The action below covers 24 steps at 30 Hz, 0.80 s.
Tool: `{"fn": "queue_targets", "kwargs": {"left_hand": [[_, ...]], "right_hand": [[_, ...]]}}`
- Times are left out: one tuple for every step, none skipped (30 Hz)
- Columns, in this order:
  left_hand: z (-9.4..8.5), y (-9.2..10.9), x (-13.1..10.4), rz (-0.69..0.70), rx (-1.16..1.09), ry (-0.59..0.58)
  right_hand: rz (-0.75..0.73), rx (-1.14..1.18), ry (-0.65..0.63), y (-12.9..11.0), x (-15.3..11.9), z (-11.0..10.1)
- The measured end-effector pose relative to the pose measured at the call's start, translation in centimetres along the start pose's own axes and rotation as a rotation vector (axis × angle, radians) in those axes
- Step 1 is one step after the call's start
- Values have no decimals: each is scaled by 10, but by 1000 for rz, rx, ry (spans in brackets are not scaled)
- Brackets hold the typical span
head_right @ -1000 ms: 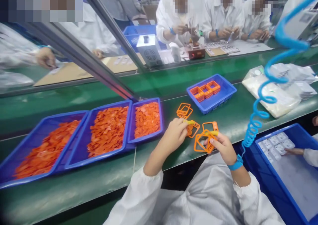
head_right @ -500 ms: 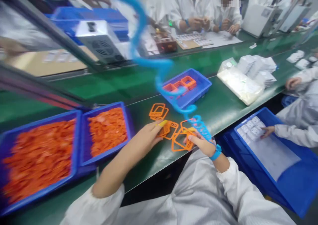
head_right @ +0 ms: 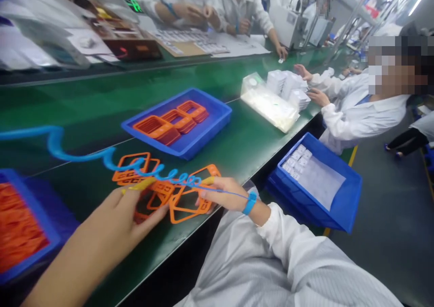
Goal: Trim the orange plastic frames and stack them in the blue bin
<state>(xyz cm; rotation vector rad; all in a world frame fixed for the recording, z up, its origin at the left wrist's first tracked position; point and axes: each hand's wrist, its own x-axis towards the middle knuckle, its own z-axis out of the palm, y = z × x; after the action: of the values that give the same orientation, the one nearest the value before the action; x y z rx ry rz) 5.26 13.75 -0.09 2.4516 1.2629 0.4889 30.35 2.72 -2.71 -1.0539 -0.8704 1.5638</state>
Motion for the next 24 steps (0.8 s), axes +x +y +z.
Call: {"fn": "queue_targets", "kwargs": {"left_hand": [[2,5,0,11,54,9],[4,9,0,33,110,12],[6,12,0,55,163,14],[8,15,0,64,209,19],[9,18,-1,67,251,26],[11,21,-2,68,290,35],[12,24,-3,68,325,46],[12,27,-5,68,356,57],[12,30,-6,70,381,64],[12,33,-6,74,398,66],[12,36,-6,76,415,59],[11,39,-6,70,436,47],[10,43,-4,56,461,27],[9,47,-2,34,484,1],[7,52,0,8,501,-32],[6,56,2,-20,508,-72],[4,60,3,-47,503,-114],[2,64,4,-71,486,-152],[1,67,5,-89,460,-180],[-1,68,5,-103,429,-197],[-1,68,4,-111,394,-201],[-2,66,2,-114,353,-194],[-2,63,-1,-113,311,-179],[-1,59,-5,-109,268,-160]], "right_hand": [[-3,5,3,0,0,0],[-3,7,7,0,0,1],[-2,10,9,-1,1,1],[0,12,10,-1,0,1],[0,11,9,-2,0,1],[-1,8,6,-2,0,1],[-2,4,3,-2,0,1],[-2,-3,2,-3,-1,1],[0,-10,2,-3,-1,1],[2,-15,3,-4,-2,0],[5,-15,3,-5,-2,0],[8,-11,3,-6,-3,-1],[7,-1,3,-8,-3,-2],[4,11,3,-9,-3,-3],[2,25,3,-10,-3,-4],[-1,40,7,-11,-3,-4],[-4,55,19,-12,-4,-4],[-7,71,40,-12,-4,-3],[-10,88,70,-12,-5,-2],[-13,102,111,-12,-6,0],[-15,113,157,-12,-7,1],[-18,117,202,-12,-9,2],[-26,115,244,-13,-11,3],[-29,103,272,-14,-13,3]]}}
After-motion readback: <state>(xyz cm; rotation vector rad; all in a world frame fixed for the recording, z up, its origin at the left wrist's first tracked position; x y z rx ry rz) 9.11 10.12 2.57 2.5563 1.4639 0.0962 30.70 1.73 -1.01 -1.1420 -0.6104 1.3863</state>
